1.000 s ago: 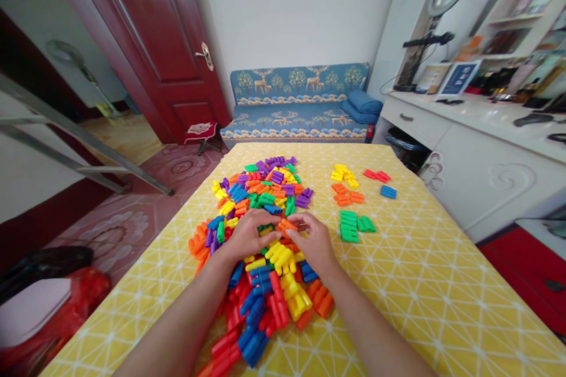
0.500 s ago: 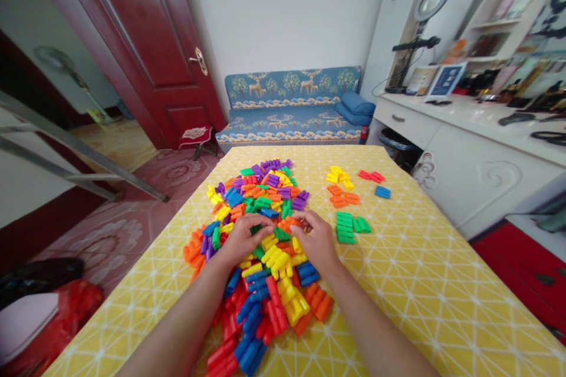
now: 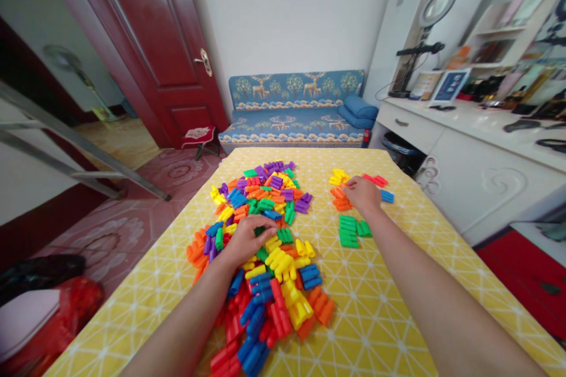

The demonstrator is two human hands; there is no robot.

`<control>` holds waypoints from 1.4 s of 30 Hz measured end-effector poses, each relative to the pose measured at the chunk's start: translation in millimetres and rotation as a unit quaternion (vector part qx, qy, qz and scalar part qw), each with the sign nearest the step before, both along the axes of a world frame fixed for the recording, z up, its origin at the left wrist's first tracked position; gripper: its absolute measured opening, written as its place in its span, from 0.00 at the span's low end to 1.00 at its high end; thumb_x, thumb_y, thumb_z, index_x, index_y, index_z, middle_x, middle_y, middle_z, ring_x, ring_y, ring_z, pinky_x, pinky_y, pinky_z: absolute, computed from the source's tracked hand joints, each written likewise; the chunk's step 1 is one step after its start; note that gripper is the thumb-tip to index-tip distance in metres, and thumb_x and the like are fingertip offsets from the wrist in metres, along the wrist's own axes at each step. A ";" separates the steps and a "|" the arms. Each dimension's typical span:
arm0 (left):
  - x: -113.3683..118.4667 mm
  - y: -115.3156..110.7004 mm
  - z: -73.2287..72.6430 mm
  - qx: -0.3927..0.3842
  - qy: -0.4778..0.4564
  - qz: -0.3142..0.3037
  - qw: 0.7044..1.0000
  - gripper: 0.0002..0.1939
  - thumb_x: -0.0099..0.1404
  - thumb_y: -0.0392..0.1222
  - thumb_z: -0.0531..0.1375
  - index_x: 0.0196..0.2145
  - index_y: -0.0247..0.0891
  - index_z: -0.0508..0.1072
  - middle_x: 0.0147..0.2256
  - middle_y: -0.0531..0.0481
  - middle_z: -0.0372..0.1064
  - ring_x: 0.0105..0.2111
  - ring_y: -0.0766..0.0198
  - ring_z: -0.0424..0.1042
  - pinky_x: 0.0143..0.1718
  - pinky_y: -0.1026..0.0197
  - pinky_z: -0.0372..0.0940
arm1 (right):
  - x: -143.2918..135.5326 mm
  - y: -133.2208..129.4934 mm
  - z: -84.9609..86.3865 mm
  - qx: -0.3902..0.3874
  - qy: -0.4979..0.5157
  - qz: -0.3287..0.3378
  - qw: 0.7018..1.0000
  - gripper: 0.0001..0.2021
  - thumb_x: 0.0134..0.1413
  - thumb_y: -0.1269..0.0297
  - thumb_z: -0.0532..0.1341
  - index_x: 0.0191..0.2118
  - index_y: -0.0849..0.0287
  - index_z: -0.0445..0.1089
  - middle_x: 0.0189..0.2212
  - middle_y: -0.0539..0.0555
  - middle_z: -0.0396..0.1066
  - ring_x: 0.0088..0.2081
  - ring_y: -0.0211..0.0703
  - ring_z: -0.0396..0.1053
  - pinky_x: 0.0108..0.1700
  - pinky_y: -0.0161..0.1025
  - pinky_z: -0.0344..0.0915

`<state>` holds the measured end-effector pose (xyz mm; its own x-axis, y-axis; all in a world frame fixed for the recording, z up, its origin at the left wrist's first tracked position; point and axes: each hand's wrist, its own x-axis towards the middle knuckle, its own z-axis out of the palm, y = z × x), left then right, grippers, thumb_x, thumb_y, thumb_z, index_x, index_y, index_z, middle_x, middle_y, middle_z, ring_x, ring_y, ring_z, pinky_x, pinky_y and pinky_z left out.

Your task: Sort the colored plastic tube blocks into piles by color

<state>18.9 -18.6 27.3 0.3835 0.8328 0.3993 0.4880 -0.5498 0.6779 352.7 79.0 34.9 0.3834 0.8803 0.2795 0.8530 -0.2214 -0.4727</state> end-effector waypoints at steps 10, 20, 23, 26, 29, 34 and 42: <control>-0.8 0.6 -0.2 -0.001 0.003 -0.002 1.000 0.07 0.63 0.40 0.59 0.34 0.40 0.78 0.34 0.50 0.77 0.36 0.62 0.74 0.40 0.62 0.64 | -9.5 -16.6 -16.5 0.045 -0.093 0.028 0.994 0.12 0.50 0.58 0.58 0.36 0.57 0.76 0.38 0.56 0.75 0.39 0.48 0.70 0.34 0.38 0.59; -0.1 1.2 -0.6 -0.003 0.005 -0.001 1.000 0.08 0.63 0.44 0.59 0.34 0.40 0.78 0.34 0.49 0.78 0.36 0.60 0.74 0.41 0.60 0.65 | -13.2 -94.8 -41.9 0.051 -0.073 0.163 0.983 0.16 0.47 0.48 0.62 0.38 0.50 0.76 0.40 0.54 0.72 0.43 0.50 0.68 0.44 0.45 0.62; -0.3 1.1 -0.5 0.003 0.014 0.004 1.000 0.09 0.63 0.45 0.59 0.35 0.41 0.78 0.34 0.49 0.78 0.36 0.60 0.74 0.40 0.60 0.65 | -11.2 -105.7 -50.0 0.056 -0.057 0.211 0.974 0.15 0.46 0.52 0.63 0.40 0.52 0.75 0.42 0.55 0.71 0.44 0.51 0.67 0.47 0.47 0.62; -0.4 1.1 -0.5 0.005 0.018 0.005 1.000 0.09 0.63 0.45 0.59 0.34 0.41 0.79 0.34 0.48 0.78 0.37 0.60 0.75 0.40 0.60 0.66 | -10.4 -114.8 -52.7 0.065 -0.037 0.244 0.967 0.12 0.47 0.56 0.62 0.38 0.53 0.74 0.42 0.55 0.70 0.44 0.51 0.67 0.49 0.48 0.63; -0.2 1.2 -0.3 0.009 0.020 0.006 1.000 0.09 0.63 0.45 0.59 0.34 0.41 0.79 0.34 0.48 0.78 0.36 0.60 0.75 0.40 0.61 0.66 | -9.0 -122.3 -53.4 0.070 -0.022 0.252 0.965 0.11 0.48 0.57 0.61 0.37 0.53 0.74 0.42 0.55 0.70 0.45 0.51 0.67 0.49 0.49 0.63; 0.2 0.3 0.5 0.010 0.011 0.006 1.000 0.08 0.63 0.43 0.60 0.34 0.41 0.79 0.33 0.49 0.78 0.35 0.61 0.75 0.40 0.61 0.65 | -18.1 -125.6 -41.8 0.070 -0.032 0.224 0.972 0.11 0.48 0.56 0.62 0.37 0.51 0.75 0.44 0.55 0.71 0.46 0.54 0.67 0.51 0.52 0.62; 0.4 -0.4 1.5 0.007 0.007 -0.003 1.000 0.07 0.63 0.40 0.59 0.34 0.39 0.78 0.33 0.49 0.78 0.35 0.61 0.74 0.40 0.61 0.65 | -93.9 -121.3 -7.3 -0.002 0.130 0.337 0.932 0.12 0.49 0.59 0.62 0.40 0.54 0.74 0.42 0.54 0.74 0.42 0.47 0.71 0.46 0.45 0.66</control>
<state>19.3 -19.1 28.8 0.3949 0.8246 0.4051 0.4940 -0.5623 0.6632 258.8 -42.3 27.7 -0.2033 0.9464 0.2511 0.6555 0.3220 -0.6831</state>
